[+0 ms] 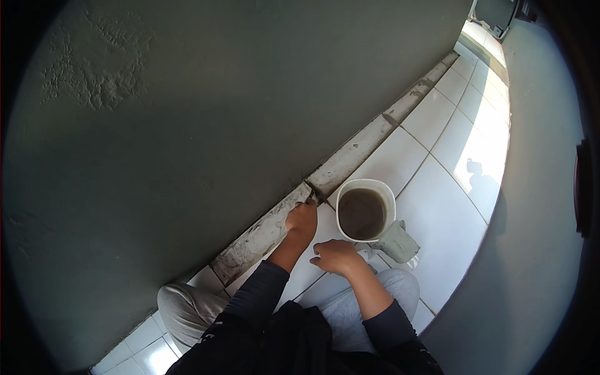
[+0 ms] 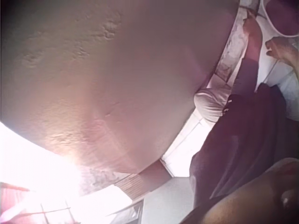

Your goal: The person scrapes old material from a joint between floor tiles using a thin metal tool, periodically dipping the tool into a bucket of water to clean it.

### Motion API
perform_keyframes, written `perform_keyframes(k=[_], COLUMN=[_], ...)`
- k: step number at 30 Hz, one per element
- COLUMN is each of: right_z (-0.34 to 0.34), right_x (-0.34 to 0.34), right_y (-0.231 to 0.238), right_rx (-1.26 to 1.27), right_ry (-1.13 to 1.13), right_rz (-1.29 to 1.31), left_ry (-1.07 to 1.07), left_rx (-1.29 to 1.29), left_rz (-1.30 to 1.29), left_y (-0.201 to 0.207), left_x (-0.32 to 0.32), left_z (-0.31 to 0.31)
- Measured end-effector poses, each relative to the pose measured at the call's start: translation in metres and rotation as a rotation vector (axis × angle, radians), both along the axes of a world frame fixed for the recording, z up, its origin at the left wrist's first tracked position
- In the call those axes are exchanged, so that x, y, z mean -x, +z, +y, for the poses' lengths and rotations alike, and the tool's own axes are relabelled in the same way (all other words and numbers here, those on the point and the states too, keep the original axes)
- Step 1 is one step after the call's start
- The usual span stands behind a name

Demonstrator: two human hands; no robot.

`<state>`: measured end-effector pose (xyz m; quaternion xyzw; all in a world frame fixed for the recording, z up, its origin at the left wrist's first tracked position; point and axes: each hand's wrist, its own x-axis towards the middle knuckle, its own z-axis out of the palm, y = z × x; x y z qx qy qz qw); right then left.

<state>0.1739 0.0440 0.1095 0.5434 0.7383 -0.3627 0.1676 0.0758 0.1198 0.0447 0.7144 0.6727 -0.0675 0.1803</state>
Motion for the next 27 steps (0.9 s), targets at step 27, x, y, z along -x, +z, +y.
perform_keyframes(k=[27], right_z=[0.002], right_x=[-0.002], right_y=[-0.001], right_rx=[-0.046], right_ry=[0.003], right_rz=[0.035], left_ry=[0.07], left_rx=[-0.043], left_rz=[0.019], left_y=[-0.002], left_x=[-0.008], left_z=[0.0])
